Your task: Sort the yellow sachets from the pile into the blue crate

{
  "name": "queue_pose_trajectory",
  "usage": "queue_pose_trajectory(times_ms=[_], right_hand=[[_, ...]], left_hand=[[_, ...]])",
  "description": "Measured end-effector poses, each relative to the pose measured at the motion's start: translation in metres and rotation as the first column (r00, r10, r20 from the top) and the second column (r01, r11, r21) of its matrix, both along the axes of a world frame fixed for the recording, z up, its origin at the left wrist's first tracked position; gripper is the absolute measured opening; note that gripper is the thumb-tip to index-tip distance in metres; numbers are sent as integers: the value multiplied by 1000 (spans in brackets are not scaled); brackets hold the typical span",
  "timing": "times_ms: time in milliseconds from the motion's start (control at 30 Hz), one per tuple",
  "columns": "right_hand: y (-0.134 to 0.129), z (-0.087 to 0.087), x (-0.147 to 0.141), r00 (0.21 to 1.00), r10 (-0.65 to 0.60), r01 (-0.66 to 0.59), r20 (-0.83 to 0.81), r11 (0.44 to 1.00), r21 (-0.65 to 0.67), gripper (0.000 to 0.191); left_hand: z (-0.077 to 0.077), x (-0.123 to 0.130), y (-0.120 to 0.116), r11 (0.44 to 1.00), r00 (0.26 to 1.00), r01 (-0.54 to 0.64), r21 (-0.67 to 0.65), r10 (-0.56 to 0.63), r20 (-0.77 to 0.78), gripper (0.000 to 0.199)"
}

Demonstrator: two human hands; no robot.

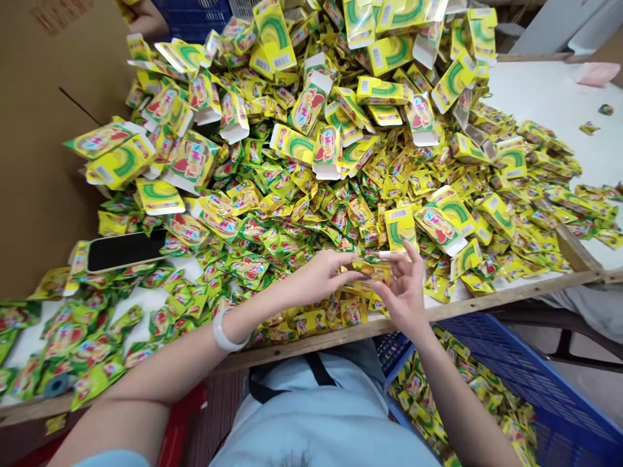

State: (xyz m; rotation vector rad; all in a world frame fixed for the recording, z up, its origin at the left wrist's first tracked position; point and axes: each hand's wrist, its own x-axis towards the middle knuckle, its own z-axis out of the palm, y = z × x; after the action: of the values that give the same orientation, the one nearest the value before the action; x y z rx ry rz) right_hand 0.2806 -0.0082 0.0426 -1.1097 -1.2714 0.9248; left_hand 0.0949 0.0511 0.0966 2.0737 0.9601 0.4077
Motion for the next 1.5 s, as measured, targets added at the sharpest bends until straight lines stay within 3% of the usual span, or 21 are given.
queue_pose_trajectory(times_ms=[33,100,167,267,333,400,500,567,633,700,767,867,1000,1100,1233,1333,1500], right_hand=[[-3,-1,5,997,72,-73,-17,996,-58,52],[-8,-5,19,989,145,-145,-12,977,-154,33],[-12,-11,33,999,53,-53,-10,977,-207,20],[-13,-20,53,980,-196,180,-40,953,-242,24],[-13,-23,62,955,-278,242,-98,929,-279,30],[-14,-24,68,944,-278,211,-179,923,-321,34],[-18,-21,75,932,-242,147,-270,932,-330,32],[-21,-15,80,922,-256,165,-291,938,-305,29],[-22,-3,84,915,-286,213,-285,942,-261,25],[-20,15,84,913,-306,261,-270,946,-191,23],[-15,37,78,922,-285,269,-264,959,-94,23],[-6,66,56,963,-161,173,-216,984,37,22],[4,86,29,994,57,-69,97,990,124,12],[6,93,25,903,177,-238,390,965,113,10],[4,105,25,692,272,-372,668,928,7,16],[-3,111,25,634,344,-426,693,903,-58,22],[-20,93,29,726,418,-493,546,870,-11,17]], left_hand=[[1,3,-1,998,998,44,40,-43,-41,24],[8,13,0,985,982,133,108,-117,-148,24],[16,26,8,965,950,203,168,-152,-271,28],[20,55,34,898,919,266,351,-128,-372,32],[11,76,59,790,909,358,498,-172,-381,40],[-5,93,84,666,864,490,562,-286,-414,63],[-28,105,110,599,818,574,558,-383,-429,58],[-31,102,114,633,842,539,556,-424,-335,44],[-25,91,106,752,901,419,509,-415,-128,35],[-15,77,85,904,935,268,333,-328,136,29],[-4,63,57,977,915,204,66,-214,343,26],[8,46,15,945,875,236,-227,-105,472,29],[19,27,-14,920,891,217,-326,-51,451,27],[21,15,-21,931,914,177,-318,-36,404,29],[13,8,-24,966,959,120,-228,-54,278,44],[7,5,-28,964,958,109,-241,-38,284,42],[4,-5,-47,899,955,201,-389,-90,284,48]])
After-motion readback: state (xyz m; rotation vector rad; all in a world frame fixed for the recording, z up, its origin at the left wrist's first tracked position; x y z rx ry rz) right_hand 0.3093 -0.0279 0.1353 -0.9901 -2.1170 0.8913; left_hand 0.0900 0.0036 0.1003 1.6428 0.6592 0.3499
